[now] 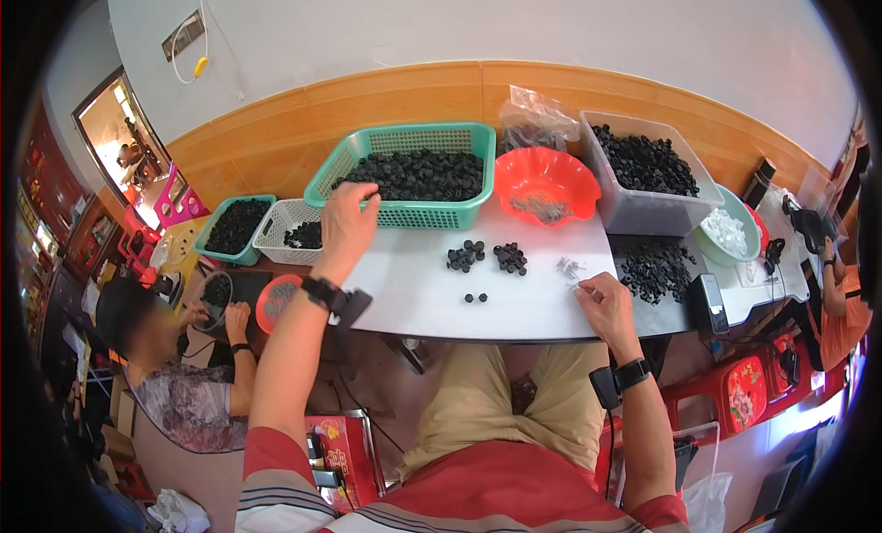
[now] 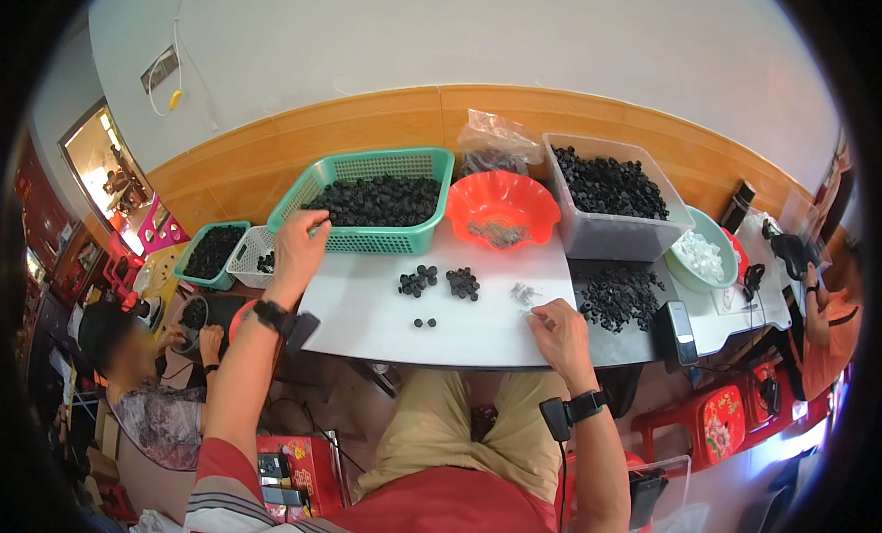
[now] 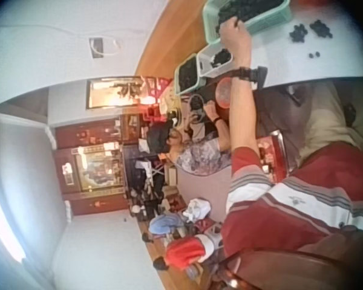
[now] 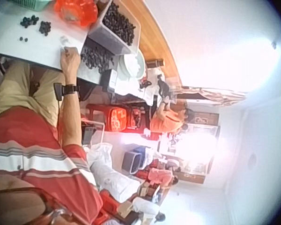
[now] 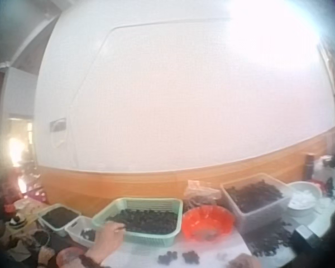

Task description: Assembling small black plastic fasteners by pressing components together.

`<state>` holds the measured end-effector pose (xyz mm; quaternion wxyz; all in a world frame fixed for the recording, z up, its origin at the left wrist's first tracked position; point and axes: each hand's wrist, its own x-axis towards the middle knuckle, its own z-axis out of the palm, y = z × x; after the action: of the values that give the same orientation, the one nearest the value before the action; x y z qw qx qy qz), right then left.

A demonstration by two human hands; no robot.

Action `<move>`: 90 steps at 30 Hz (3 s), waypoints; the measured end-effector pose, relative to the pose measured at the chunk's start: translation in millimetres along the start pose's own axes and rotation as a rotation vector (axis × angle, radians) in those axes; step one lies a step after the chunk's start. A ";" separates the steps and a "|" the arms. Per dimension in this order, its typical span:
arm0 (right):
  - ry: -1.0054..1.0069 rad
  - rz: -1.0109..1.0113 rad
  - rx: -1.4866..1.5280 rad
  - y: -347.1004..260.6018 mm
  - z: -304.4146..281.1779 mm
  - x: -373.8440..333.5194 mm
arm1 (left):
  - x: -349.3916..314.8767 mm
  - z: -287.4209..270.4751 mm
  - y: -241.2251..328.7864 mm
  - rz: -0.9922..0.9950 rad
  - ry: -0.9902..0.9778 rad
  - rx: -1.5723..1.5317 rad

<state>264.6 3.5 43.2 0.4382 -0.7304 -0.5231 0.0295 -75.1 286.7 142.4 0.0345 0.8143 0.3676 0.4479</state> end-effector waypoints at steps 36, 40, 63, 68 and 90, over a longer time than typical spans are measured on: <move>-0.031 0.085 0.124 -4.9 -6.9 4.8 | 130.2 75.8 -83.7 0.044 -1.099 0.436; -0.034 0.054 0.141 -4.5 -3.9 6.4 | 138.3 69.9 -108.7 -0.012 -1.114 0.493; -0.006 0.058 0.142 7.8 -1.5 2.6 | 121.3 49.5 -24.9 -0.077 -0.954 0.151; -0.015 0.054 0.137 1.8 1.1 3.8 | 116.3 83.2 -22.9 0.344 -0.978 -0.027; -0.005 0.078 0.190 4.7 -2.7 3.5 | 111.4 85.5 -28.1 0.045 -1.091 -0.028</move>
<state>271.0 4.3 43.2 0.5030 -0.7052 -0.4900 0.0978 10.2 400.7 159.0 0.2216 0.9356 0.2727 -0.0340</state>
